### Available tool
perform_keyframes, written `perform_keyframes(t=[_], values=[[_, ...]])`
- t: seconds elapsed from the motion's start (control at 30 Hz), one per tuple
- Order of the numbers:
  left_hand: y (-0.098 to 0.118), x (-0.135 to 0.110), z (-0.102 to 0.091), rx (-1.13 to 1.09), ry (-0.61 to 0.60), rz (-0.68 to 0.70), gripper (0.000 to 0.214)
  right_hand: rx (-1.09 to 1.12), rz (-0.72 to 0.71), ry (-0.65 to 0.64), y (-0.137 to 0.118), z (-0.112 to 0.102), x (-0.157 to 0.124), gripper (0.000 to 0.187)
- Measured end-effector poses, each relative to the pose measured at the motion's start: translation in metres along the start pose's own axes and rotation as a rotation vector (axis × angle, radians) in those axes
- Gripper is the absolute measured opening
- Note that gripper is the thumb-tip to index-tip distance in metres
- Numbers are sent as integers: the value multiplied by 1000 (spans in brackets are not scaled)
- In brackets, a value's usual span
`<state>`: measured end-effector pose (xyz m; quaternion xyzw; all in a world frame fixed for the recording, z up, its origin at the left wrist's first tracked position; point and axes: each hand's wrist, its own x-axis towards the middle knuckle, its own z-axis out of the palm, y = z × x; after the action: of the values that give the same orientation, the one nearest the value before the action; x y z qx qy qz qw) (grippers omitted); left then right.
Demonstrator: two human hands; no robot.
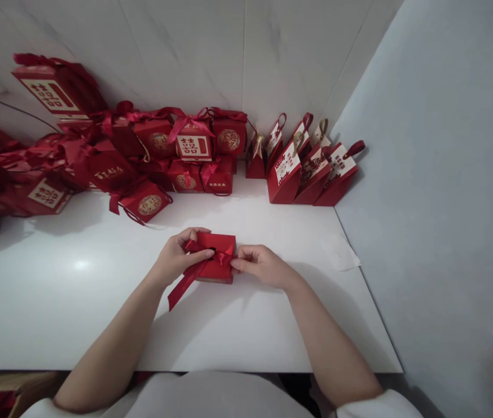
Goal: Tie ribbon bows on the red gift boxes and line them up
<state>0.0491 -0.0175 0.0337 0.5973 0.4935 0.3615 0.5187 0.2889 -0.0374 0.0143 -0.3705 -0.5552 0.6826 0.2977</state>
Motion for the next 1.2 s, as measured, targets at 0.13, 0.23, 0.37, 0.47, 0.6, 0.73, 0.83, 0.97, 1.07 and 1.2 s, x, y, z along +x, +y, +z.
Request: perform_keyframes(t=[0.13,0.23,0.37,0.47,0.6,0.73,0.83,0.97,1.07,1.2], values=[[0,1,0,18,-10,22,39,28,12,-63,-2,-3,-3,23],[1,1,0,58,-9,28,39,-6,13,-87,-4,-4,-3,24],[2,1,-1,79,-1,40,40,-45,21,-74,-4,-4,-2,26],[3,0,-1,53,-3,38,42,-81,-56,138,-5,-2,-1,25],[3,-1,2,-6,-56,43,44,-143,-187,367,-10,8,-3,27],[6,-3,6,-53,-110,36,43,-296,-182,357,-15,19,-7,35],[7,-3,6,-71,-125,21,45,-333,-147,354,-13,20,-6,35],[5,-2,3,-95,-130,10,46,-249,-46,308,-9,14,-5,37],[4,-1,1,-106,-107,10,47,-156,40,240,-9,10,-6,41],[5,-1,0,-79,-104,7,48,-168,85,147,-11,9,-8,44]])
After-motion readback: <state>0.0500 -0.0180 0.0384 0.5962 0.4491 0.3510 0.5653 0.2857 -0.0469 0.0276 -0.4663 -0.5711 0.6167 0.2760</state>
